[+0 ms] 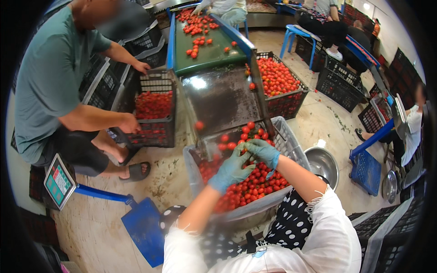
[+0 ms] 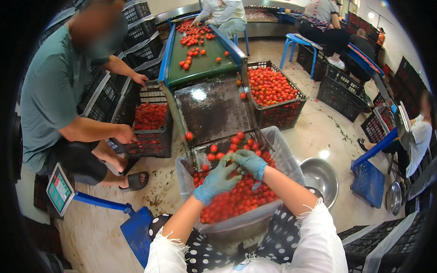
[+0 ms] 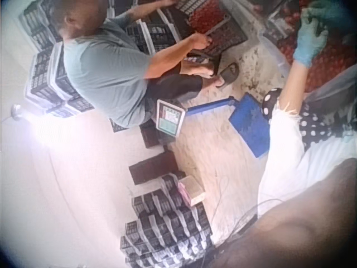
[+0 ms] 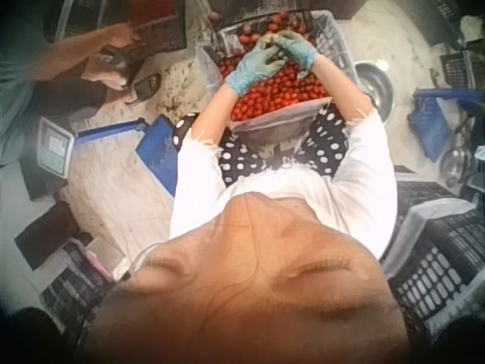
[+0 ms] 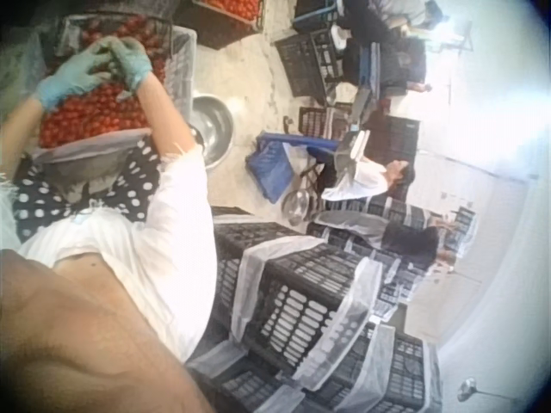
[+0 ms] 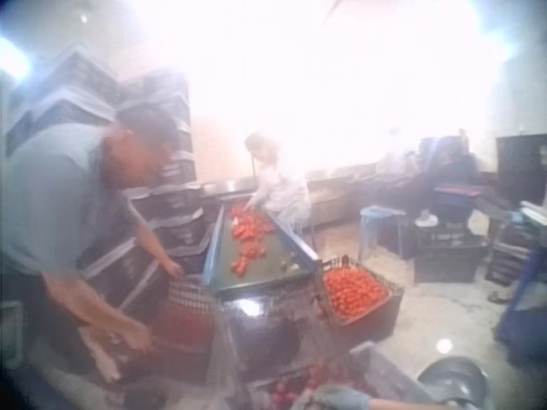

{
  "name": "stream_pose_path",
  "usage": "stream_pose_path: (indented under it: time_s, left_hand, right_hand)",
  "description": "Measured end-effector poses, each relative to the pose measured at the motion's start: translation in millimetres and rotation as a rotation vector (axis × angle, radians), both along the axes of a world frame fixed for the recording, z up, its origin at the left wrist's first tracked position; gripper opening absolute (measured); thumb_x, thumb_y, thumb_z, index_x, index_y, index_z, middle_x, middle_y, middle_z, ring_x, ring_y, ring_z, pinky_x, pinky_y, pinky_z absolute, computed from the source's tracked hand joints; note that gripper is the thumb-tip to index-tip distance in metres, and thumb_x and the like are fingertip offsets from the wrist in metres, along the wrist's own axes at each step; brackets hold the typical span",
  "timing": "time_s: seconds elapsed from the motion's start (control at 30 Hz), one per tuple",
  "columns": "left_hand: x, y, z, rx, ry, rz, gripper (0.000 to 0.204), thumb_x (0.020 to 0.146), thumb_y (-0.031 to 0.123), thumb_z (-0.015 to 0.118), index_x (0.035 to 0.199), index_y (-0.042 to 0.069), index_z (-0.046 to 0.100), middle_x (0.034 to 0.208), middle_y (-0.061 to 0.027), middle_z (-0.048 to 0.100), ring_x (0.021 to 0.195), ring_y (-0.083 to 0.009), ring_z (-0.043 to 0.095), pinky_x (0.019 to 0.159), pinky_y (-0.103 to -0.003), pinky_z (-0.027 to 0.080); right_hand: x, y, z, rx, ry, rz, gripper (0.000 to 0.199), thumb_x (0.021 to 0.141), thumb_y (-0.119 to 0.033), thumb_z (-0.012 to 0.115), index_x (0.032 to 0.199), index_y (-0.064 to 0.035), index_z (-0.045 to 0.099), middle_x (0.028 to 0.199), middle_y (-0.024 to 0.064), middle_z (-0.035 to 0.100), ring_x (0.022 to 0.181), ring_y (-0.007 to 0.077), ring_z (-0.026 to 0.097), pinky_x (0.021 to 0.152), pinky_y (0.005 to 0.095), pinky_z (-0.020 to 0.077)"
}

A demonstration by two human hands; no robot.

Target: The person sorts tomatoes from a conveyor belt into a plastic bin by hand and moves the bin to a digital scale.

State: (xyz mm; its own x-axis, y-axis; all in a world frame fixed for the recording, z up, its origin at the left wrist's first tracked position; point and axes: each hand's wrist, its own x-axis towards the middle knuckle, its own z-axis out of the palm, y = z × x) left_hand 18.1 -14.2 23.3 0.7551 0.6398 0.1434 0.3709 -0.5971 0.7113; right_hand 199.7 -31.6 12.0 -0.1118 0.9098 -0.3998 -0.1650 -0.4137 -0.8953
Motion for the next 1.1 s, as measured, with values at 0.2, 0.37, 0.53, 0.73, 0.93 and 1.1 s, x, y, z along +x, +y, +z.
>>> stream_pose_path:
  time_s: [0.2, 0.37, 0.53, 0.73, 0.93, 1.1]
  left_hand:
    - [-12.7, 0.8, -38.9, -0.899, -0.601, 0.150, 0.047, 0.086, 0.022, 0.060, 0.124, 0.000, 0.045, 0.107, -0.0055, 0.062, 0.090, -0.0161, 0.061, 0.078, -0.027, 0.048]
    - [-10.8, 0.3, -11.2, -1.105, -0.403, 0.151, 0.043, 0.084, 0.030, 0.060, 0.118, 0.004, 0.052, 0.111, -0.0038, 0.061, 0.092, -0.0165, 0.059, 0.075, -0.028, 0.047]
    - [-24.1, -4.2, -16.4, -1.310, -0.549, 0.383, 0.036, 0.083, 0.033, 0.059, 0.109, 0.007, 0.058, 0.110, -0.0022, 0.059, 0.096, -0.0265, 0.056, 0.081, -0.041, 0.045]
    - [-30.9, 4.6, -41.6, -1.487, -0.834, 0.469, 0.020, 0.084, 0.025, 0.053, 0.095, 0.010, 0.061, 0.115, -0.0073, 0.052, 0.112, -0.0344, 0.041, 0.092, -0.055, 0.038]
    - [-38.0, 8.5, -46.0, -1.435, -0.991, 0.561, 0.019, 0.079, 0.021, 0.053, 0.092, 0.011, 0.063, 0.126, -0.0060, 0.048, 0.126, -0.0364, 0.024, 0.101, -0.059, 0.024]
    - [-37.0, 22.2, -68.8, -1.381, -0.985, 0.450, 0.024, 0.080, 0.027, 0.051, 0.099, 0.016, 0.061, 0.125, -0.0016, 0.049, 0.117, -0.0329, 0.031, 0.092, -0.057, 0.034]
  right_hand:
    - [23.3, 0.1, 84.1, 0.332, -0.746, 0.290, 0.024, 0.078, -0.024, 0.064, 0.090, -0.0038, 0.064, 0.076, 0.0102, 0.062, 0.066, 0.0155, 0.059, 0.067, 0.0287, 0.0480]
    - [105.6, 82.2, 137.2, 0.636, -0.696, -0.782, 0.031, 0.083, -0.024, 0.063, 0.099, 0.0028, 0.058, 0.091, 0.0067, 0.062, 0.083, 0.0138, 0.057, 0.075, 0.0266, 0.0459]
    - [73.9, 52.9, 141.0, 0.645, -0.407, -0.468, 0.030, 0.084, -0.024, 0.062, 0.100, 0.0002, 0.057, 0.090, 0.0053, 0.060, 0.080, 0.0119, 0.055, 0.072, 0.0274, 0.0463]
    - [31.2, -2.1, 47.1, 0.328, -0.368, -0.173, 0.023, 0.083, -0.016, 0.060, 0.100, 0.0004, 0.059, 0.083, 0.0030, 0.060, 0.076, 0.0094, 0.056, 0.069, 0.0232, 0.0463]
    - [8.9, 6.3, -19.0, 0.732, -0.916, -0.142, 0.042, 0.076, -0.016, 0.062, 0.112, 0.0002, 0.050, 0.115, 0.0245, 0.050, 0.106, 0.0334, 0.051, 0.089, 0.0398, 0.0425]
    - [2.3, 69.4, -1.9, 0.699, -1.328, -0.206, 0.048, 0.075, -0.011, 0.055, 0.121, -0.0022, 0.043, 0.136, 0.0290, 0.027, 0.122, 0.0446, 0.033, 0.102, 0.0434, 0.0311]
